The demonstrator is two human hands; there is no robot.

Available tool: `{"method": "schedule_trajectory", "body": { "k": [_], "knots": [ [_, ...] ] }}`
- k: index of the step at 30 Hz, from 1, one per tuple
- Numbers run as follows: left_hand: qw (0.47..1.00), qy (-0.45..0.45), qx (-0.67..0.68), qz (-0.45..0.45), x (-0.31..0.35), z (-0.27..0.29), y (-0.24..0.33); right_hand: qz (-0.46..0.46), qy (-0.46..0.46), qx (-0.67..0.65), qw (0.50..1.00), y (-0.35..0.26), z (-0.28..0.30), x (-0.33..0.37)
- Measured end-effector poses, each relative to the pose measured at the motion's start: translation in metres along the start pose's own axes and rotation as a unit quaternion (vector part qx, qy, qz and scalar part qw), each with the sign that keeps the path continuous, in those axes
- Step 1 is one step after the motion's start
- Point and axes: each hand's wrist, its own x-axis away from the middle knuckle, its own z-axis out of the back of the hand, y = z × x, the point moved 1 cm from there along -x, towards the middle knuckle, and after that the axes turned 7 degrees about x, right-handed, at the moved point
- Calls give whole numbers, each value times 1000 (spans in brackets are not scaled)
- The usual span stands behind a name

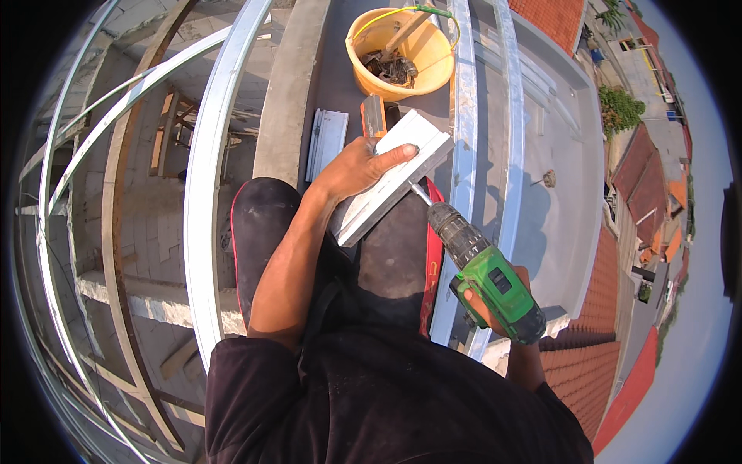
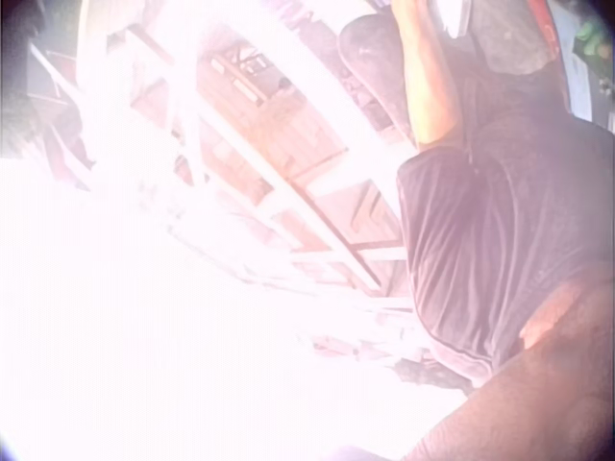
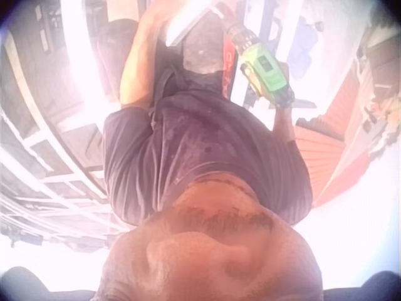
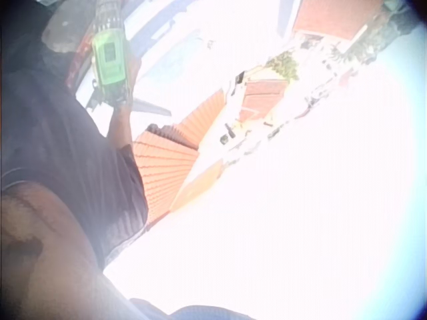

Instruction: The person uses a cordless drill to drive screws into small metal brackets, then places the brackets onto a metal roof frame. The person works on a rooftop structure, handling brackets and a drill to assemble the framework.

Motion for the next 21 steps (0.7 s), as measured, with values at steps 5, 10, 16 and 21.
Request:
{"method": "schedule_trajectory", "body": {
  "k": [5,10,16,21],
  "knots": [
    [1000,2,-12,13,2,0,5,78,31,70,994,10,1,1],
    [1000,-3,2,14,1,1,5,87,38,98,991,10,2,2],
    [999,15,-20,29,-3,3,-1,77,36,58,995,11,12,9],
    [999,18,-19,20,-3,3,1,69,65,61,994,60,13,31]
  ]
}}
